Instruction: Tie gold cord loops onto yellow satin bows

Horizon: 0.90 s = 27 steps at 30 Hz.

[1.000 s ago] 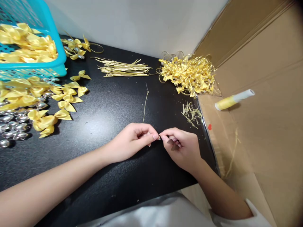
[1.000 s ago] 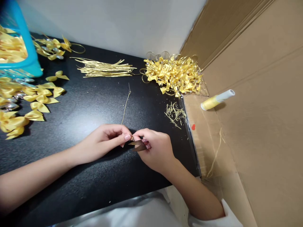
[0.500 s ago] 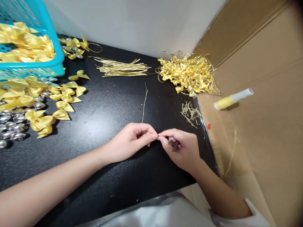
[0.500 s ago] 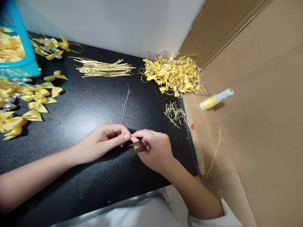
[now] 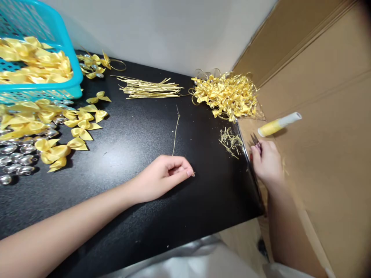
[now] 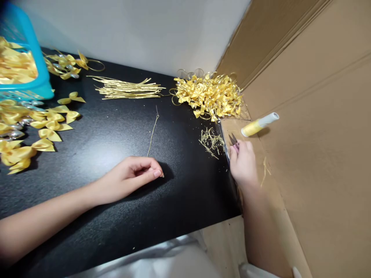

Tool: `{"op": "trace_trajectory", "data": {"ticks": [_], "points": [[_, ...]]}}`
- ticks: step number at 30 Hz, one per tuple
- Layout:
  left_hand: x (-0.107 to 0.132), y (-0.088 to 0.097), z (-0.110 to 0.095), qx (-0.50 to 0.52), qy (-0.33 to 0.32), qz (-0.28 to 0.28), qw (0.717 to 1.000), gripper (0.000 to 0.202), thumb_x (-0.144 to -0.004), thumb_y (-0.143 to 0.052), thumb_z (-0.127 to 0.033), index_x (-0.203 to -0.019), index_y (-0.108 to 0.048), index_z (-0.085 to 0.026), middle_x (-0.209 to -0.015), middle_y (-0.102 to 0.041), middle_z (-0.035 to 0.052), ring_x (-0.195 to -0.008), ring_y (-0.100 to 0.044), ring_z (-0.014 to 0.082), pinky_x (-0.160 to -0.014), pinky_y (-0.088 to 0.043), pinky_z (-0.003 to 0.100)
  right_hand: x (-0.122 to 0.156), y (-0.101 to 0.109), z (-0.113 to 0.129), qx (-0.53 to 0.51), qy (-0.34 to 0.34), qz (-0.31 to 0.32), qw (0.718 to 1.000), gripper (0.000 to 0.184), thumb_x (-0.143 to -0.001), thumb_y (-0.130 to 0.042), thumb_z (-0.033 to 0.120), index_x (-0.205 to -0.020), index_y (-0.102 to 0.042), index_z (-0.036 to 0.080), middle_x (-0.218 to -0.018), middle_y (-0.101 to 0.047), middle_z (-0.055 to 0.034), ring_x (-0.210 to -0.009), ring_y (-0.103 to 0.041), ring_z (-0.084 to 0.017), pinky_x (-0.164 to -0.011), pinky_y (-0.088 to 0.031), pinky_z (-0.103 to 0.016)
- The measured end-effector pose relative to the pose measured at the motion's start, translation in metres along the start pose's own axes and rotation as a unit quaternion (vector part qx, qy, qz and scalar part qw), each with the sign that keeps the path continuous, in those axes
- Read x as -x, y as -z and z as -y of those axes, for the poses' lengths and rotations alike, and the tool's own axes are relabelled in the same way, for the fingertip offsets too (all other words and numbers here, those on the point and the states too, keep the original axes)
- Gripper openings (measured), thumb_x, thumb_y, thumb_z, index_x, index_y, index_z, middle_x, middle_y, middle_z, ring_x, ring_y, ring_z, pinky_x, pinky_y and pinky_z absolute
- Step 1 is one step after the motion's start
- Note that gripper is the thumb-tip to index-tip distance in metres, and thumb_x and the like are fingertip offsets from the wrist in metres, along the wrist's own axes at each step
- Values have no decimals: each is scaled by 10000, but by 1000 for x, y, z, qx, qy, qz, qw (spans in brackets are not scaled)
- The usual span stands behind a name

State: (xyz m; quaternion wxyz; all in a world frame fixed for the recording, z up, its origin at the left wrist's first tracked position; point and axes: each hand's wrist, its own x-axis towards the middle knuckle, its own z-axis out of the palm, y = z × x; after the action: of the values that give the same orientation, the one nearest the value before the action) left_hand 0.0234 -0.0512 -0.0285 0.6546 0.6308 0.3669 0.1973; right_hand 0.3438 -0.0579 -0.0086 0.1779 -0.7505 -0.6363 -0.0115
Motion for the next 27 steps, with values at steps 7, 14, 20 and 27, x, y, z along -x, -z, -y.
{"op": "trace_trajectory", "data": {"ticks": [7,14,20,27], "points": [[1,-1,-1,-14,0,8,1000,347,-903,-513,-443,-792,-631,-137,-631,-443,-39,-585,-372,94,-551,-300,210,-20,-4,-36,46,-38,43,997,194,-804,-561,285,-803,-685,135,-827,-623,-129,-724,-568,-227,-747,-473,-385],[0,-3,2,-34,-24,-2,999,350,-919,-490,-435,-802,-620,-132,-624,-383,-51,-578,-348,90,-546,-299,207,-23,-1,-23,6,-49,-3,999,241,-780,-609,265,-922,-711,99,-943,-661,-180,-852,-628,-280,-844,-489,-441],[11,-11,-13,-157,-165,-22,974,258,-938,-484,-296,-796,-638,-145,-616,-511,-29,-544,-424,84,-554,-361,207,25,-5,76,-497,-114,304,805,359,-828,-623,485,-971,-693,163,-927,-724,-107,-854,-687,-219,-830,-542,-400],[34,-41,-18,-262,-361,21,895,187,-954,-487,-247,-841,-618,-176,-704,-675,20,-628,-567,142,-596,-437,255,18,-26,173,-685,-341,463,447,376,-1019,-314,263,-852,-626,134,-717,-672,-47,-650,-659,-112,-661,-530,-246]]}}
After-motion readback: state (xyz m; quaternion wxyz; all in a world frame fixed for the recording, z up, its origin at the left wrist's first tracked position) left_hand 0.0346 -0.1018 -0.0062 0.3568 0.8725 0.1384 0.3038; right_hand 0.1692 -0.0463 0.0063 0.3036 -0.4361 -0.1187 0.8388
